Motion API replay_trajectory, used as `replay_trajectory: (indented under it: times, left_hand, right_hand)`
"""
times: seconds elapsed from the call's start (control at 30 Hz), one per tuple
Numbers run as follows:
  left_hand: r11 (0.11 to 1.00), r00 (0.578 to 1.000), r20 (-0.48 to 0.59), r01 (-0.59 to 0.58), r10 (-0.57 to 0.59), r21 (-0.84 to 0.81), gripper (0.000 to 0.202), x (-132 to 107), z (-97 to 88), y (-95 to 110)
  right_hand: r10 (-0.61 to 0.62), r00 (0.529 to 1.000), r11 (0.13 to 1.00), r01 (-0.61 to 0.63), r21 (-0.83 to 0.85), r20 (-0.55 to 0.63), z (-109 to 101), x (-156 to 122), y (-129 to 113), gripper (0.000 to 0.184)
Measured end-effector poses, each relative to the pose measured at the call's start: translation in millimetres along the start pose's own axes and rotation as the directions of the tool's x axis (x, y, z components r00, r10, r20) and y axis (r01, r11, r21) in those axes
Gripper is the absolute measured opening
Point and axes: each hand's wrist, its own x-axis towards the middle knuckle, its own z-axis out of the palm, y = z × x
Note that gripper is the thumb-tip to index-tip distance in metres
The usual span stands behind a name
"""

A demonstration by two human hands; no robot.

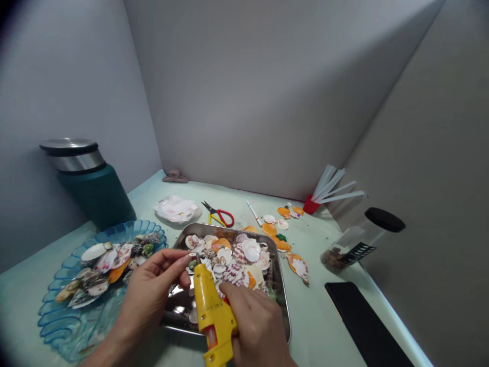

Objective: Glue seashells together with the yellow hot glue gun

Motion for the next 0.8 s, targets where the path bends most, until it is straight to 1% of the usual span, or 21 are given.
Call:
replay_trajectory:
  times: [0.23, 0.33, 0.43, 0.5, 0.63, 0.7, 0.77, 0.8]
  left_hand:
    - [0.999, 0.999, -0.021, -0.043, 0.044, 0.023, 0.025, 0.7, -0.7, -2.5]
    - [0.999, 0.999, -0.024, -0.034, 0.035, 0.024, 0.026, 0.6, -0.6, -2.5]
    - [0.999, 1.0, -0.007, -0.02, 0.021, 0.028, 0.026, 0.5, -0.1, -1.7]
    - [0.999, 1.0, 0.001, -0.019, 0.019, 0.031, 0.025, 0.8, 0.0, -1.4]
    - [0.999, 1.0, -0.002, -0.03, 0.03, 0.032, 0.021, 2.2, -1.3, -2.1]
    - [0.998, 0.998, -0.007, -0.055, 0.055, 0.026, 0.019, 2.9, -2.4, -2.2]
    - [0.997, 0.997, -0.014, -0.079, 0.079, 0.017, 0.018, 3.5, -3.6, -1.7]
    - [0.996, 0.996, -0.018, -0.088, 0.088, 0.008, 0.018, 3.8, -4.2, -1.4]
  right_hand:
    - [0.005, 0.998, 0.999, -0.007, -0.037, -0.055, 0.9, -2.1, 0.9, 0.033]
    - [0.009, 1.0, 0.998, -0.01, -0.054, -0.028, -1.4, 0.6, -1.9, 0.032]
    - [0.012, 1.0, 0.998, -0.01, -0.058, 0.028, -5.5, 5.9, -7.1, 0.031]
    - [0.021, 0.999, 0.998, -0.018, -0.059, 0.042, -7.7, 9.2, -10.1, 0.029]
    - [0.072, 0.996, 0.996, -0.069, -0.063, 0.048, -11.5, 10.9, -10.6, 0.025]
    - [0.106, 0.992, 0.99, -0.099, -0.103, 0.066, -15.8, 9.3, -7.4, 0.026]
    - [0.21, 0.971, 0.961, -0.183, -0.209, 0.118, -22.5, 7.2, -2.9, 0.029]
    - [0.29, 0.945, 0.928, -0.238, -0.286, 0.153, -26.7, 6.2, -0.7, 0.034]
